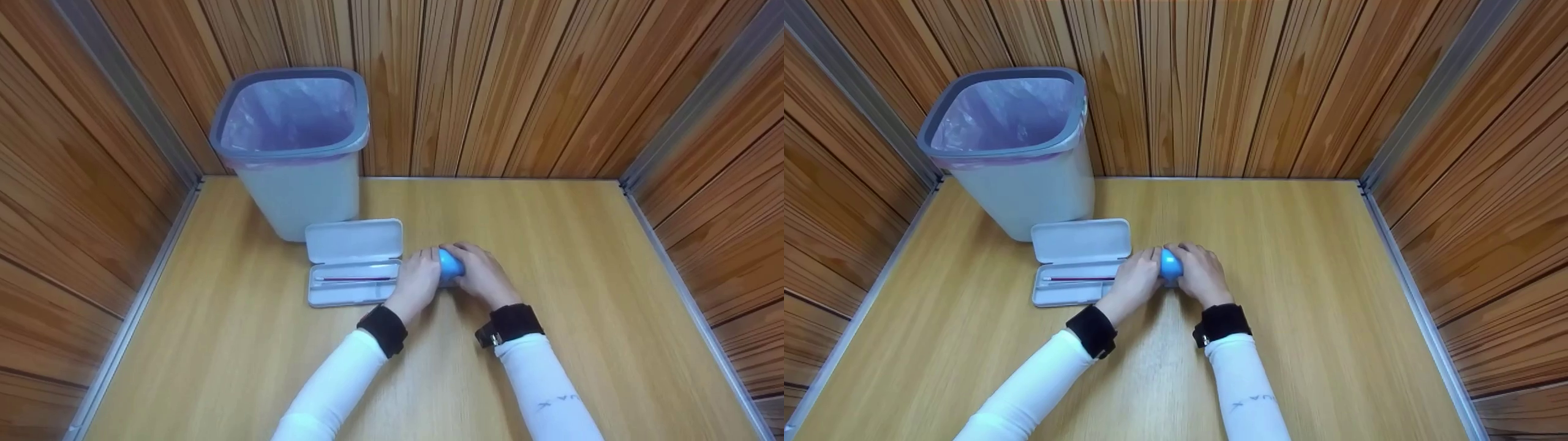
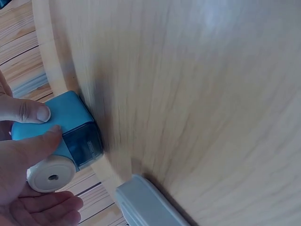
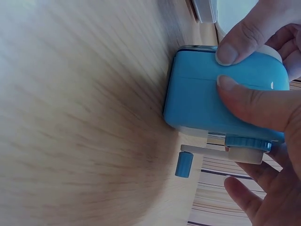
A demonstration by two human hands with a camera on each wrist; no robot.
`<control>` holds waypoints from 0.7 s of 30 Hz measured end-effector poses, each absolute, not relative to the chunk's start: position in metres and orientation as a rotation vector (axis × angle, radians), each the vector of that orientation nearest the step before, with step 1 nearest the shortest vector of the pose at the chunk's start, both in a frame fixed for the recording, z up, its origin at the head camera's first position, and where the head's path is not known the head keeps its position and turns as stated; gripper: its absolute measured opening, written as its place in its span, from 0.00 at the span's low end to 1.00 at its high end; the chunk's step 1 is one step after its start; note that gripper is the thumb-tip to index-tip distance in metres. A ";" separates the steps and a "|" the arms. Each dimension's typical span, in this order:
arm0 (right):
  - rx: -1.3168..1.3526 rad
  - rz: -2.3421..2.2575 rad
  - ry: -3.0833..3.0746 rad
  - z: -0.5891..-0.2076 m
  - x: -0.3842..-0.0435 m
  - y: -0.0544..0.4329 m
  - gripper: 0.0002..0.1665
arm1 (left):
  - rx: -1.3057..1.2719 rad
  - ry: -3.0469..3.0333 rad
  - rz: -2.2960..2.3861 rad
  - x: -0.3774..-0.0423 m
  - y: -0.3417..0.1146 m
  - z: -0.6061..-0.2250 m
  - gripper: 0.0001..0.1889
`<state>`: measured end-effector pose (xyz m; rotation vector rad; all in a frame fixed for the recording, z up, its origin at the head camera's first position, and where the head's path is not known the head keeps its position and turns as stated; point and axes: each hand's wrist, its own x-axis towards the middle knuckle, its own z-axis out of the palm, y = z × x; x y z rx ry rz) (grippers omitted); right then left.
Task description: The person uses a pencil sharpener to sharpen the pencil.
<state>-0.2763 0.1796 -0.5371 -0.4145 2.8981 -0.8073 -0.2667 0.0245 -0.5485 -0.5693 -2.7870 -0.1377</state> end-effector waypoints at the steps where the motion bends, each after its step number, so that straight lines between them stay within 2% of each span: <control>1: -0.417 -0.806 2.900 -0.537 -0.276 0.179 0.40 | -0.563 -2.778 -0.133 -0.267 0.025 -0.549 0.18; 13: -0.488 -0.756 2.965 -0.541 -0.273 0.177 0.44 | -0.570 -2.723 -0.090 -0.266 0.022 -0.553 0.21; 21: -0.587 -0.697 3.028 -0.543 -0.269 0.181 0.54 | -0.616 -2.841 -0.221 -0.258 0.012 -0.545 0.44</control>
